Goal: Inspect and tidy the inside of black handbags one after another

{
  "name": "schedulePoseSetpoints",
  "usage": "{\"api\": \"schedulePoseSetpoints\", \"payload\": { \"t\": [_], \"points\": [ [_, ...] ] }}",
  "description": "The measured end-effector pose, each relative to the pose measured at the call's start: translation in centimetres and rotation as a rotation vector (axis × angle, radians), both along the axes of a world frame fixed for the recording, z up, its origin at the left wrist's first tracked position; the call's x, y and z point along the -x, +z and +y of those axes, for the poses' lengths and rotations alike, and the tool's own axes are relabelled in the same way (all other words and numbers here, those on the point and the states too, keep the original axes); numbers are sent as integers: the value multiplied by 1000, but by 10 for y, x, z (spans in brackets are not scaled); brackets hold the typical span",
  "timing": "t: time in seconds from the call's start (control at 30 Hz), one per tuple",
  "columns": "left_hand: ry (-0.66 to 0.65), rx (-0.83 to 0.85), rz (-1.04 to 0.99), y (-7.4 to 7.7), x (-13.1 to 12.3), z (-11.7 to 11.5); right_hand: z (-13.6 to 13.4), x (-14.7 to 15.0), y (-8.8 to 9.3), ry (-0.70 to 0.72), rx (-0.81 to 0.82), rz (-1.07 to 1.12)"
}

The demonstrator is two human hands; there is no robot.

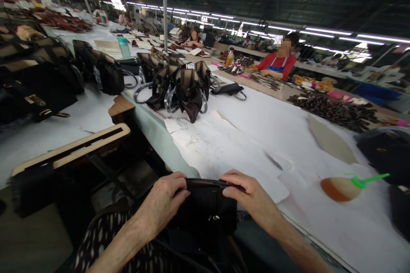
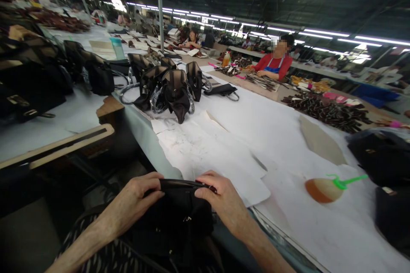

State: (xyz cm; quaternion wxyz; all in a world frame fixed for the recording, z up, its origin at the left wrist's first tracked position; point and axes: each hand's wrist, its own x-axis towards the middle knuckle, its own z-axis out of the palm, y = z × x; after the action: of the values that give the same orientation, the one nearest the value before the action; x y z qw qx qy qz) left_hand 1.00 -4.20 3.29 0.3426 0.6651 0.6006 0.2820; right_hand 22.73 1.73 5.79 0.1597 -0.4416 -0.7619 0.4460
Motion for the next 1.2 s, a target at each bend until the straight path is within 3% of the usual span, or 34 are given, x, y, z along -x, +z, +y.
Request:
{"api": "schedulePoseSetpoints", "payload": {
  "t": [0.17,0.33,0.43,0.5,0.63,0.73,0.83,1.2],
  "points": [
    [0,-21,-1,-2,0,-2,0,-1,1,27,-63,-66],
    [16,-12,-31,1,-2,-3,-1,-1,4,8,1,-30],
    [17,-20,-22,2,-4,-4,3,-6,7,-84,60,-29],
    [15,-30,-6,2,-5,-5,9,-11,10,-164,78,-141],
    [30,-29,25,2,-9,-7,17,-19,16,-113,263,-312],
    [35,-30,44,2,-12,-9,15,-22,15,-34,449,-258],
    [47,-34,73,2,-14,-12,10,-22,11,-49,534,-171],
    [36,-97,209,1,-26,-21,6,-24,8,-115,496,-197]
  ]
}}
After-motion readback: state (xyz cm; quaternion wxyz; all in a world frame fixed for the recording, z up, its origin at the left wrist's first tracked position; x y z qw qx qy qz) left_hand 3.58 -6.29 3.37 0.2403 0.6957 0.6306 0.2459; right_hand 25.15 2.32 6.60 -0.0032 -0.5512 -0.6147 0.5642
